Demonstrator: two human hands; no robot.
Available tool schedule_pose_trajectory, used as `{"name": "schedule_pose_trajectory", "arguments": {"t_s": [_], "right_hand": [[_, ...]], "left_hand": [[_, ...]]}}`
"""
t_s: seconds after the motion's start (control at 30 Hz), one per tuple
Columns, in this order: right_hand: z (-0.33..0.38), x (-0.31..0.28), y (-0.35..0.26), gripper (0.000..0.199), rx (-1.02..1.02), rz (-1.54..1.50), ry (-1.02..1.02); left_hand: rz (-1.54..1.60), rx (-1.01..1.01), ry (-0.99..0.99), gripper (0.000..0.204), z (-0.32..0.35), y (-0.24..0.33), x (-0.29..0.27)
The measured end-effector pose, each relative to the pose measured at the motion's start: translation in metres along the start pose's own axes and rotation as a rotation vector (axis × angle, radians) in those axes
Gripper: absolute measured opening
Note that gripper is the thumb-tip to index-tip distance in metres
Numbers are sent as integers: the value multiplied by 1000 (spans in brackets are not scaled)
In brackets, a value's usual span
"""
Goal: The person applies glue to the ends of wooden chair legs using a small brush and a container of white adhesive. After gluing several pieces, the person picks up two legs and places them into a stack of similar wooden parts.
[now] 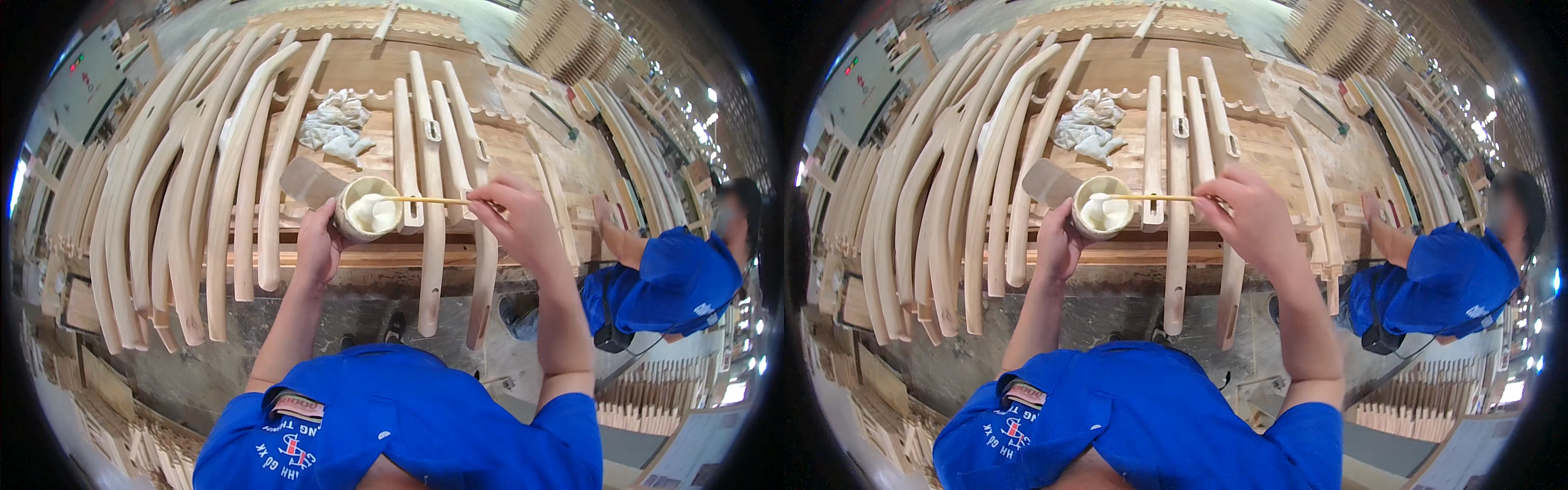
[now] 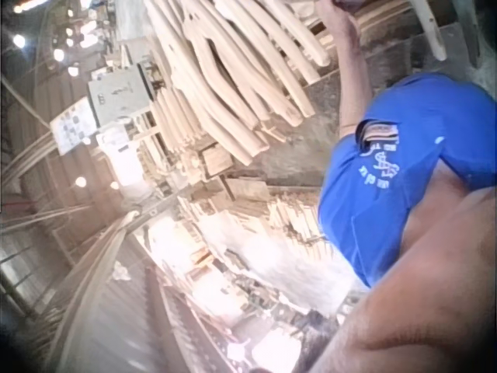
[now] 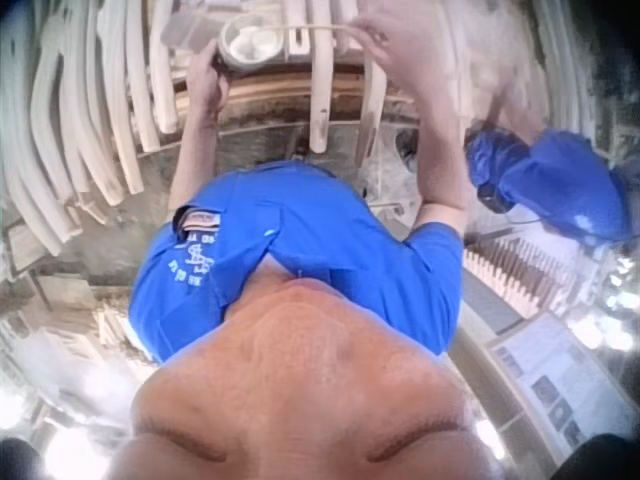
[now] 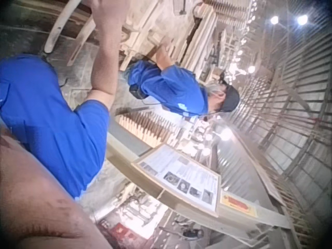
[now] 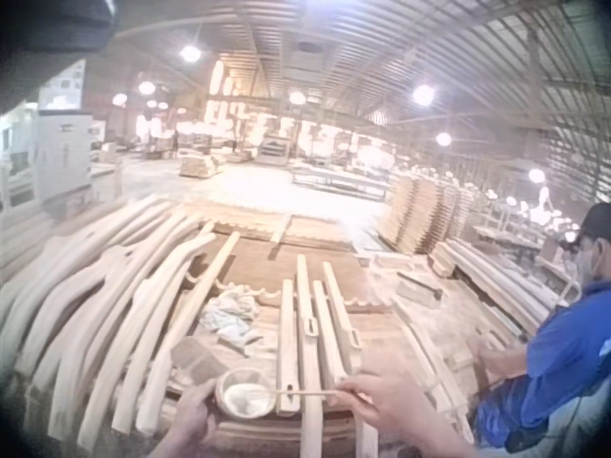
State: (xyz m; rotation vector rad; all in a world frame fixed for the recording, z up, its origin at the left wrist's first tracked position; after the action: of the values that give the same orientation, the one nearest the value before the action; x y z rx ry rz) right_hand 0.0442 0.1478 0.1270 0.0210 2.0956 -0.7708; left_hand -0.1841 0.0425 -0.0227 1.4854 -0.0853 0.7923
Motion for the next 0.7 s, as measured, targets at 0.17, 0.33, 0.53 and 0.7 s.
{"name": "schedule_pose_trajectory", "arguments": {"t_s": [0.17,0.33,0.53,0.7], "right_hand": [[40,21,11,6,170,-171,66],[74,47,15,7,460,-434,59],[71,43,-4,12,281,-109,121],[64,36,-19,10,316,-26,-47]], "left_hand": [[83,-76,24,35,7,-13,-2],[117,-109,-27,32,10,-16,4],[36,-86,-6,30,13,-15,4],[-58,-124,83,28,18,-25,-6]]}}
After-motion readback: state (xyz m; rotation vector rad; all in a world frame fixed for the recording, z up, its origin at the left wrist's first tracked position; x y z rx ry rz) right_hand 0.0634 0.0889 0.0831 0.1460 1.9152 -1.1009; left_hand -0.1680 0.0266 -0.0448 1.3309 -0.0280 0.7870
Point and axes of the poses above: each hand's wrist, its own z-axis away from the middle knuckle, its own x-axis out of the palm, y = z × x, the point moved 3 cm from there along -z, towards the middle knuckle, and after that the axes turned 7 degrees about -z, right-handed, at the moved point
